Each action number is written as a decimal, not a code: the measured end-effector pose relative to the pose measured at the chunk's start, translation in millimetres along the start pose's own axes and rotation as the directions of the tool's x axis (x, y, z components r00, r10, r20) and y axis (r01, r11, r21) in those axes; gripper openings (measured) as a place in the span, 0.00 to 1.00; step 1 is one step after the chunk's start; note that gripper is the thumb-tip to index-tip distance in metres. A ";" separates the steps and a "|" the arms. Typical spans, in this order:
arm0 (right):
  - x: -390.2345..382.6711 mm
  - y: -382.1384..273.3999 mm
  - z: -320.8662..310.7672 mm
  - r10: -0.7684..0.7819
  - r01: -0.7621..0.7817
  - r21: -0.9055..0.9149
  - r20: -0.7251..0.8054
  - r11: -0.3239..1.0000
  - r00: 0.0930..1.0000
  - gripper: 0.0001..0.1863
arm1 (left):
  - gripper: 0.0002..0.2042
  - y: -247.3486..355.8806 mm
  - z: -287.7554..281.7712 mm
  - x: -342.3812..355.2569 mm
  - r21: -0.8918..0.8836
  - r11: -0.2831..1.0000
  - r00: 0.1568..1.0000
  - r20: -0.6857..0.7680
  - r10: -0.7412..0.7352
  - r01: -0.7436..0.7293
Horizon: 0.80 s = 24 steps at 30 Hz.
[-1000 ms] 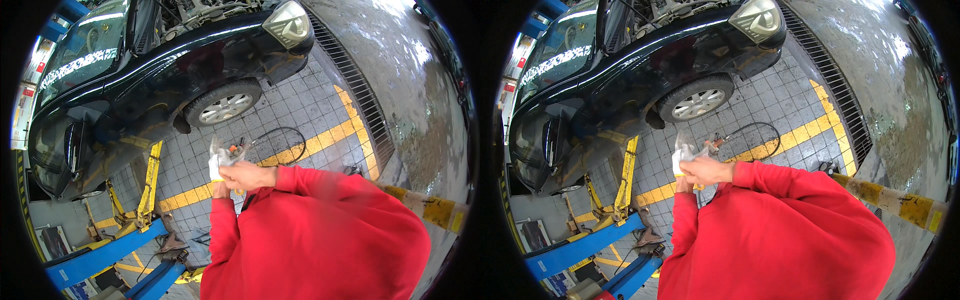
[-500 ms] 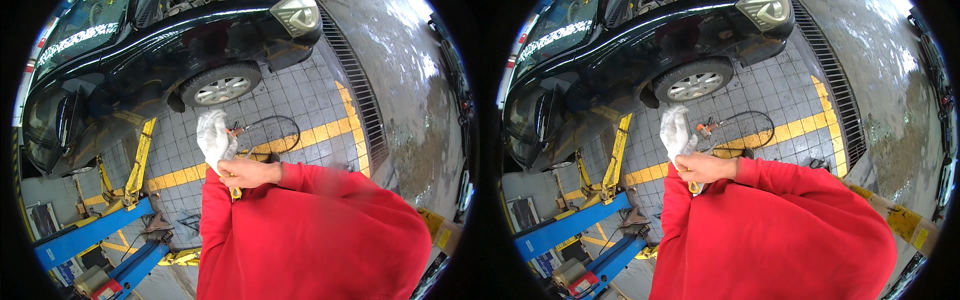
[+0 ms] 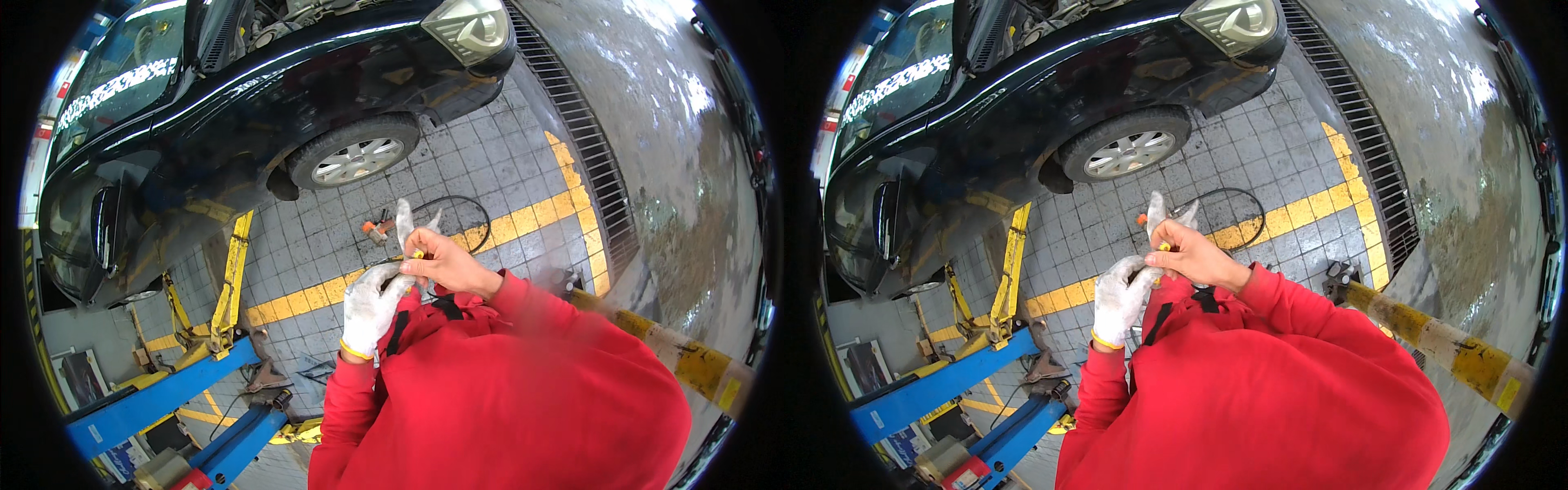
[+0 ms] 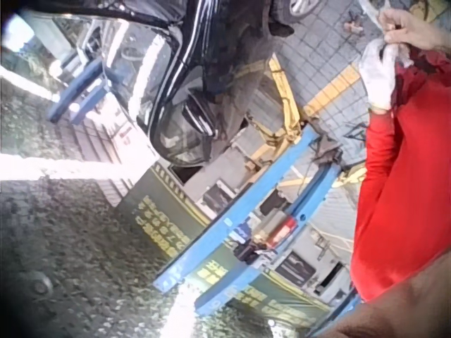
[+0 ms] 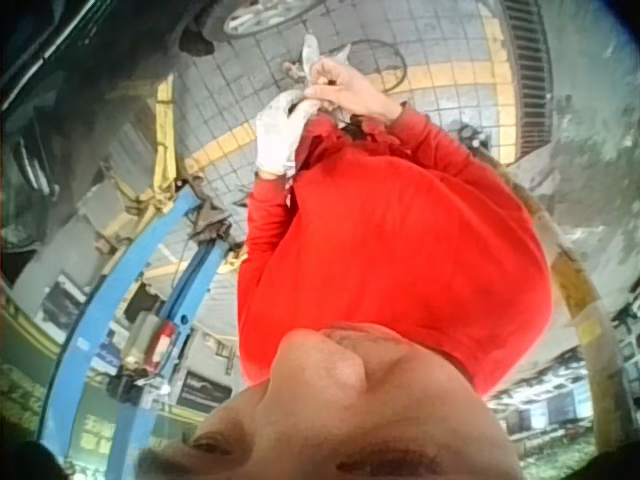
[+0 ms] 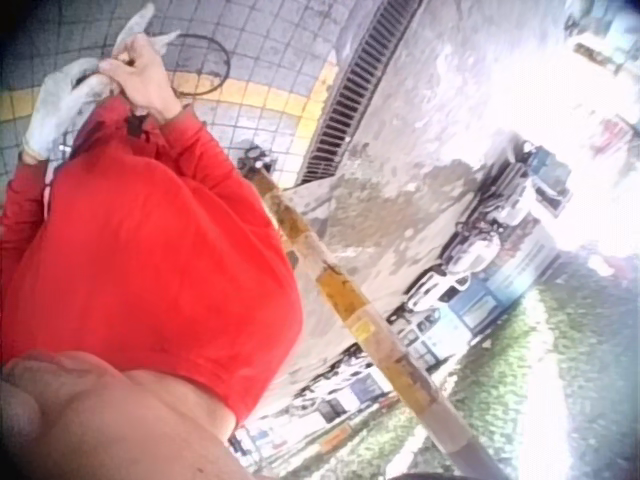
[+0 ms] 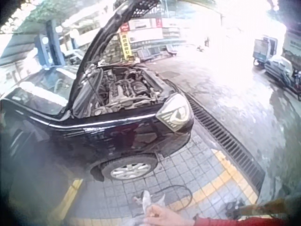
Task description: The person uses a pneumatic impact wrench to remove lug nuts from a car tire, then removes the tire and places it on the floor. The person then retrieves a socket from a toolbox and uses the impact wrench on the wheel hub.
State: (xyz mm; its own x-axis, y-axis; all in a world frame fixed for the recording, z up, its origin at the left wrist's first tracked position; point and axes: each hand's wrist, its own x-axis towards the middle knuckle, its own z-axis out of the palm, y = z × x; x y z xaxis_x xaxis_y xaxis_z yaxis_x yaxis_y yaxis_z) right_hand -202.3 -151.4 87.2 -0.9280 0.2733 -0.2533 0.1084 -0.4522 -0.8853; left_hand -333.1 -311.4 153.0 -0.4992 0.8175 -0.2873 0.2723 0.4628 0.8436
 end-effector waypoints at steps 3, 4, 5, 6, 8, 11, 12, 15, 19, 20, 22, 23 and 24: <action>-1.7 -11.4 2.3 0.001 -0.001 0.071 0.002 0.997 1.000 0.19 | 0.15 -13.4 -3.2 5.9 -0.290 0.939 0.982 0.092 -0.166 0.186; -1.4 -9.8 3.7 -0.002 0.004 0.103 -0.010 0.995 1.000 0.20 | 0.15 -24.3 -2.0 4.9 -0.403 0.885 0.972 0.113 -0.205 0.233; -1.4 -9.3 6.5 -0.010 0.012 0.132 -0.020 0.991 1.000 0.22 | 0.15 -34.9 -1.4 4.8 -0.508 0.817 0.962 0.135 -0.237 0.272; -2.6 -5.7 8.6 -0.011 0.017 0.166 -0.034 0.986 0.999 0.24 | 0.14 -45.1 2.5 6.3 -0.536 0.803 0.965 0.132 -0.225 0.260; 1.2 7.8 7.7 0.008 -0.003 0.043 -0.110 0.999 0.994 0.24 | 0.15 -47.9 -0.4 10.9 -0.564 0.780 0.957 0.081 -0.277 0.273; 14.5 76.0 -4.3 -0.027 -0.085 -0.343 -0.311 0.936 0.950 0.23 | 0.13 -66.3 9.1 32.8 -0.555 0.794 0.964 0.053 -0.261 0.246; 25.4 117.4 -8.9 -0.155 -0.064 -0.572 -0.326 0.818 0.933 0.22 | 0.11 -86.9 16.1 35.7 -0.725 0.627 0.954 0.150 -0.259 0.284; 53.5 124.2 0.7 0.137 -0.438 -0.589 -0.484 0.679 0.864 0.24 | 0.10 -78.5 10.4 40.5 -0.706 0.573 0.908 0.289 -0.303 0.416; 80.8 98.6 15.4 0.535 -0.423 0.346 -0.360 0.837 0.764 0.29 | 0.13 -131.2 -9.1 64.8 -0.323 0.945 0.977 0.215 0.013 0.058; 91.6 104.4 27.9 0.604 -0.400 0.638 -0.130 0.658 0.787 0.33 | 0.13 -123.1 -26.7 69.0 -0.234 0.972 0.980 0.188 0.065 -0.020; 99.8 97.3 42.4 0.433 -0.387 0.860 0.226 0.331 0.873 0.34 | 0.14 -145.7 -53.0 95.8 -0.072 0.954 0.940 0.169 0.298 -0.289; 104.2 96.0 53.1 0.327 -0.355 0.904 0.270 0.236 0.905 0.35 | 0.14 -181.1 -58.5 108.3 -0.028 0.916 0.898 0.188 0.399 -0.401; 106.1 101.0 65.2 0.189 -0.202 0.934 0.150 0.296 0.971 0.34 | 0.14 -180.1 -66.3 113.2 -0.124 0.928 0.890 0.265 0.371 -0.351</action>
State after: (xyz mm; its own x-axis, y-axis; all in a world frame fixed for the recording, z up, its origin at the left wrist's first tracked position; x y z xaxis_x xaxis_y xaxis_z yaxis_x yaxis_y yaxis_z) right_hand -313.1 -223.4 -3.6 -0.9336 0.0526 -0.3544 -0.1134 -0.9817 0.1533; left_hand -493.2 -324.9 -1.4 -0.1249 0.9902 -0.0627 0.3261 0.1006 0.9400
